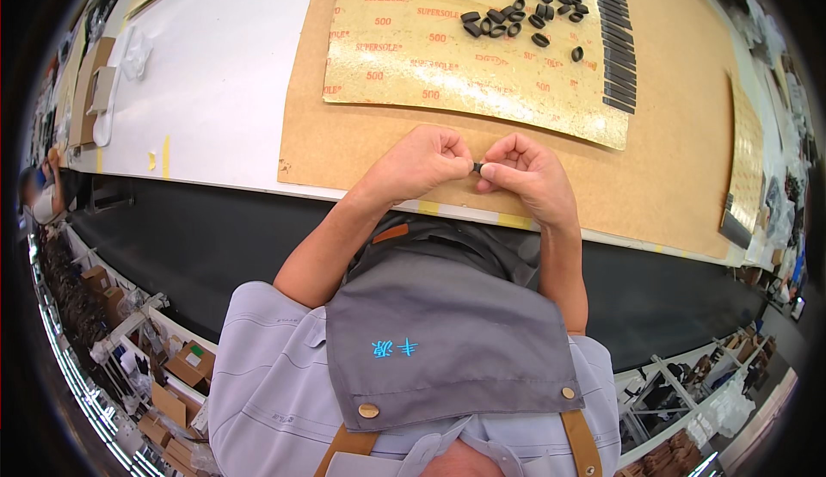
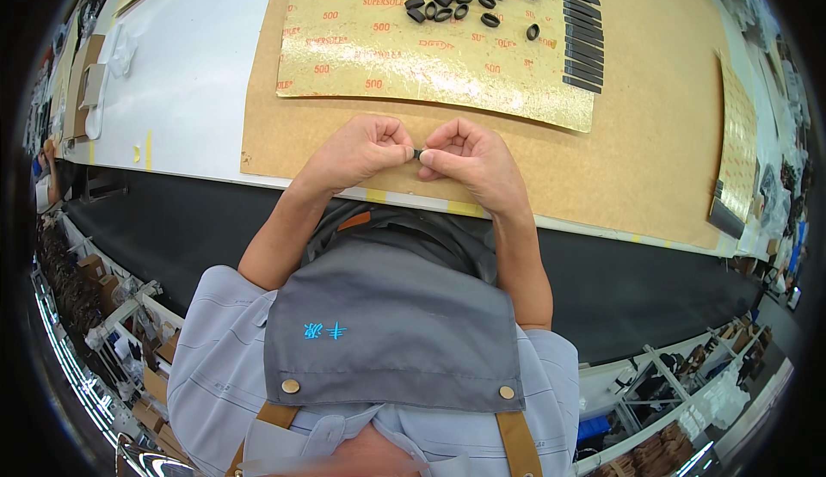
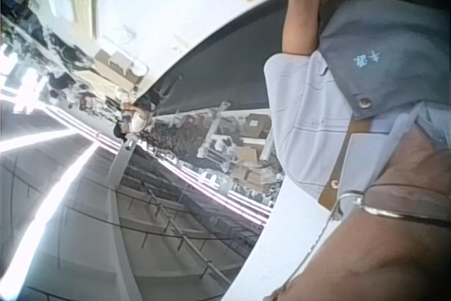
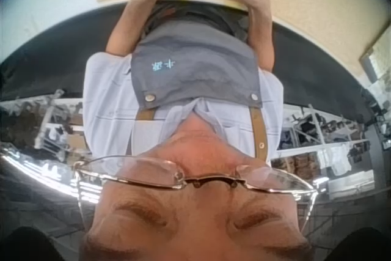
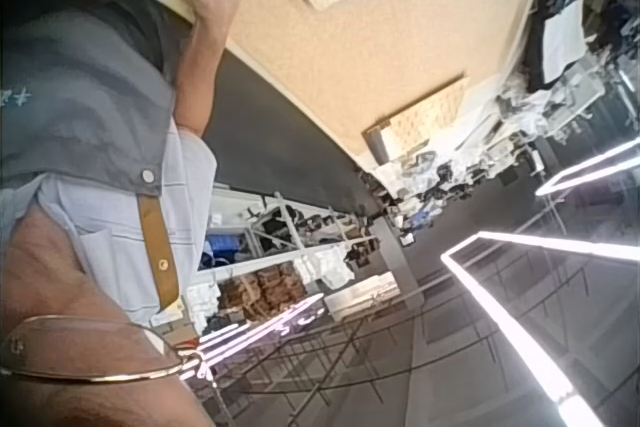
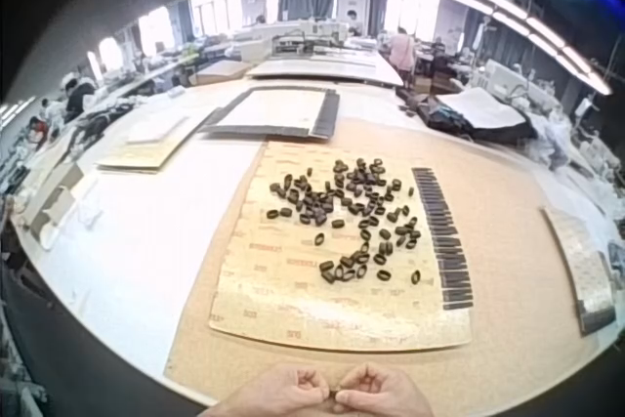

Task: Manually assemble small leather loops by inserting material strips into them.

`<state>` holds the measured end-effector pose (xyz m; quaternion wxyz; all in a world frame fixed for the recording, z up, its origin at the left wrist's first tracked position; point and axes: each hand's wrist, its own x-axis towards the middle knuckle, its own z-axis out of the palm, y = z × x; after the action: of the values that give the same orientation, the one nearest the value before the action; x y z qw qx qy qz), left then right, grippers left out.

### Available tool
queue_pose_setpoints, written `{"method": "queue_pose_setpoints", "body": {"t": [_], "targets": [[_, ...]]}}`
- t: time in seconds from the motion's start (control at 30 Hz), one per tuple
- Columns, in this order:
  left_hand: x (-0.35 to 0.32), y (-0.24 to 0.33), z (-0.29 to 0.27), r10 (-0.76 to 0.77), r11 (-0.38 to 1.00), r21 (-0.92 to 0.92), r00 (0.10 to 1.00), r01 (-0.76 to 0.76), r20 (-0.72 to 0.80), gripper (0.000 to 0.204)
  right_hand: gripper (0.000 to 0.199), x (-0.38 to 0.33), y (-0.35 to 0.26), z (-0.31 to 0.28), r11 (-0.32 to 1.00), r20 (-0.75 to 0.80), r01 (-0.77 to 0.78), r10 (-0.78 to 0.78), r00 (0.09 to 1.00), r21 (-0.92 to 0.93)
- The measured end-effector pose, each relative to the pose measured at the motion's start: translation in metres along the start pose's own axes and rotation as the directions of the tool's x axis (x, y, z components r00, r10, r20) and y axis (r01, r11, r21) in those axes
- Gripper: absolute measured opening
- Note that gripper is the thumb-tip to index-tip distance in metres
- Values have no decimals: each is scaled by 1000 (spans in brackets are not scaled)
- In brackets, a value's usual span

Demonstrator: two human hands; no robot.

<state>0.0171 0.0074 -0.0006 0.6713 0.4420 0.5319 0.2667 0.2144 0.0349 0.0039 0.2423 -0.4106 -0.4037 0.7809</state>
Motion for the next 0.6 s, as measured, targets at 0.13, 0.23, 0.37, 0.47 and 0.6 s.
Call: {"method": "queue_pose_setpoints", "body": {"t": [0.13,0.23,0.37,0.47,0.6], "targets": [[0,0,0,-5,1000,5,1000,5,2,13,14,1,-1,0,1000,4,0,0,1000,-3],[0,0,0,-3,1000,7,1000,3,3,13,14,2,0,0,1000,4,-7,7,1000,-9],[-1,1,0,-8,1000,11,1000,8,8,13,14,2,1,-1,1000,7,-5,5,1000,-9],[0,-2,0,-3,1000,10,1000,3,12,13,14,2,3,-1,1000,7,-8,8,1000,-7],[0,-4,0,5,1000,7,1000,-5,17,13,15,2,2,0,1000,6,-13,13,1000,-19]]}}
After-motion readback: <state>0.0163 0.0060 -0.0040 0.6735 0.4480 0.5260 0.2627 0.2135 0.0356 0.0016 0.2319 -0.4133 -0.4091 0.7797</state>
